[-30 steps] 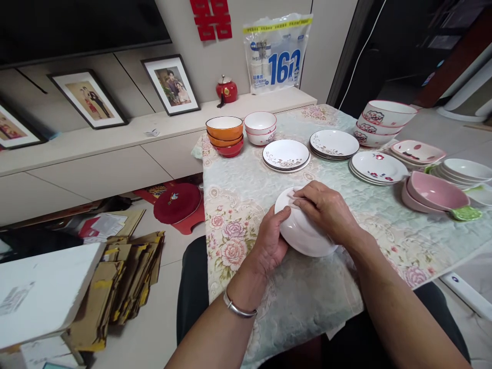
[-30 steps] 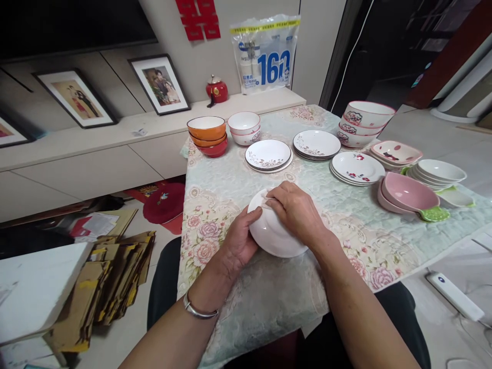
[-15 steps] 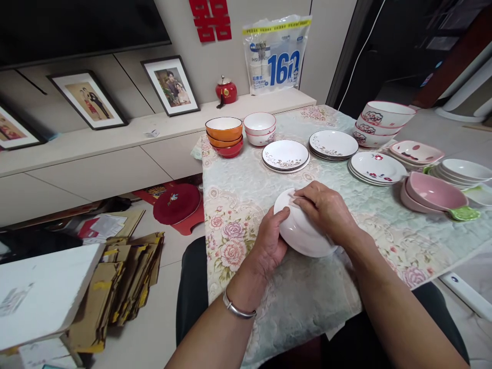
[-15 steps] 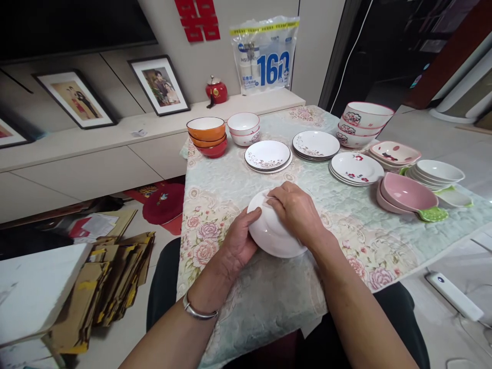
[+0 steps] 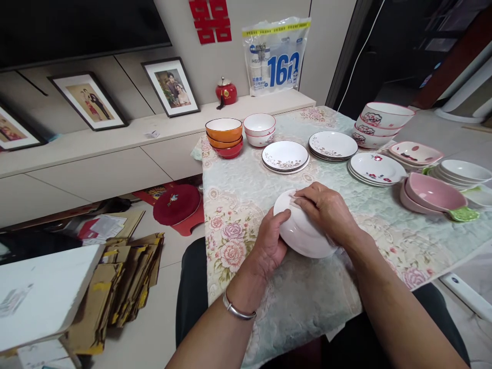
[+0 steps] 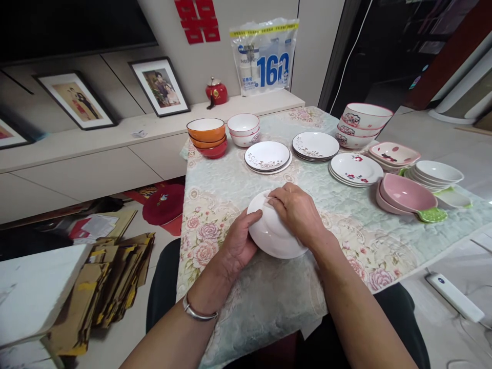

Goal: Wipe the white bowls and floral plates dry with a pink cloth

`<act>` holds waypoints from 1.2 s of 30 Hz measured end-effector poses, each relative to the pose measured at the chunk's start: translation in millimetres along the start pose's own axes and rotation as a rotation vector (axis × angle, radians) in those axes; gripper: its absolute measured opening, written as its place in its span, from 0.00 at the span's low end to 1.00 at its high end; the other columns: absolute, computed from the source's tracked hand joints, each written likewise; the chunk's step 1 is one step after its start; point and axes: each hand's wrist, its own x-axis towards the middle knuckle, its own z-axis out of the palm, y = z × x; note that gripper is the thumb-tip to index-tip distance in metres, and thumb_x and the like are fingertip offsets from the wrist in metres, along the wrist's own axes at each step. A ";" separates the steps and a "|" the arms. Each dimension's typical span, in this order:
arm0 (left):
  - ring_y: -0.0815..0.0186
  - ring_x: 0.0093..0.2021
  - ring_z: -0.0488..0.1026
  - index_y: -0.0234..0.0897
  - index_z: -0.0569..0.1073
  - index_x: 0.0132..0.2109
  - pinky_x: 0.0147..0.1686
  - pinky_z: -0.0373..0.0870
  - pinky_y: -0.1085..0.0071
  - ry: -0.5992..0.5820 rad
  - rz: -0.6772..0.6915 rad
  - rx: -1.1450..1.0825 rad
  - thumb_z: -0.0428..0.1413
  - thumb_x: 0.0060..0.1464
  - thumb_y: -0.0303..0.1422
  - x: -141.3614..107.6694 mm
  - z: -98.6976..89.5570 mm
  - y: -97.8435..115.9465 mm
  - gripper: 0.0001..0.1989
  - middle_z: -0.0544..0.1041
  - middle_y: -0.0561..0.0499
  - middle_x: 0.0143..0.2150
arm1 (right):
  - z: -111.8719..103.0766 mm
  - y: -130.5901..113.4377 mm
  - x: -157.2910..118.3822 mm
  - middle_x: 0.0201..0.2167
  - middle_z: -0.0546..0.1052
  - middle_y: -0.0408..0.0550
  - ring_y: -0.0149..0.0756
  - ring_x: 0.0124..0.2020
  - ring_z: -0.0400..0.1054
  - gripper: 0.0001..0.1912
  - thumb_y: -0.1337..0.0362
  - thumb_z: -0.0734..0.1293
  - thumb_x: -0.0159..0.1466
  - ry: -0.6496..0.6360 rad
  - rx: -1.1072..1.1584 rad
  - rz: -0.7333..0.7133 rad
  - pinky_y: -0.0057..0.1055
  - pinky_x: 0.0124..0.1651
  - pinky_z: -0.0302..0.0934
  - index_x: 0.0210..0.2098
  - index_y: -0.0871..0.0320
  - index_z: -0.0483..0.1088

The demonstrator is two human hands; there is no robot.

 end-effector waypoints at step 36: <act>0.58 0.38 0.75 0.33 0.75 0.46 0.40 0.67 0.65 0.068 -0.041 -0.014 0.61 0.39 0.27 5.2 -1.9 -2.6 0.22 0.79 0.48 0.34 | 5.3 -2.7 0.2 0.38 0.76 0.49 0.39 0.41 0.69 0.11 0.62 0.62 0.67 -0.054 -0.006 -0.074 0.33 0.44 0.61 0.42 0.56 0.75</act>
